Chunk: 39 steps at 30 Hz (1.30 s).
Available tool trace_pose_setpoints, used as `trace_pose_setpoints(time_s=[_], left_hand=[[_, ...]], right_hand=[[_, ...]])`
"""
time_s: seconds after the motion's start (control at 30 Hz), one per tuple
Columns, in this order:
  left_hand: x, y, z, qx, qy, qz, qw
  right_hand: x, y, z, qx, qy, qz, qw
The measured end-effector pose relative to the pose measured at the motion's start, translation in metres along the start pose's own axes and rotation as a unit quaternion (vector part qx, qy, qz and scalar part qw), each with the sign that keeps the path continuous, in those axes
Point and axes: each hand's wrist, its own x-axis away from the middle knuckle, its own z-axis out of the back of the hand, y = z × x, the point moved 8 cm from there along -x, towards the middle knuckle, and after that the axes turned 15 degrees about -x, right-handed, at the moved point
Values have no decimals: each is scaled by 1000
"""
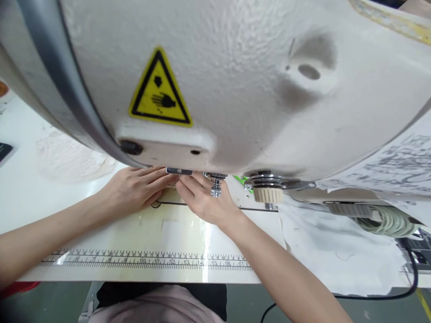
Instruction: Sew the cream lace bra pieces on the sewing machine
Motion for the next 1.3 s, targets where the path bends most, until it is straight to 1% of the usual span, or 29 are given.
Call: trace_pose_setpoints(time_s=[0.17, 0.3, 0.53, 0.7, 0.93, 1.13, 1.3], left_hand=[[-2, 3, 0, -24, -10, 1, 1000], [-6, 6, 4, -39, 9, 5, 999], [-8, 11, 6, -61, 12, 7, 998], [-8, 12, 7, -75, 12, 4, 997], [-8, 12, 7, -69, 9, 11, 997], [-7, 9, 4, -57, -1, 30, 998], [-8, 6, 1, -50, -15, 40, 998]], right_hand=[[0, 2, -1, 6, 12, -5, 1000], [0, 2, 2, -4, 23, -15, 1000], [4, 1, 7, -13, 25, -24, 999], [8, 5, 6, -7, 9, -37, 999], [7, 3, 9, 9, 13, -34, 999], [8, 7, 5, 15, -10, -40, 999], [13, 19, -4, -54, -50, -81, 994]])
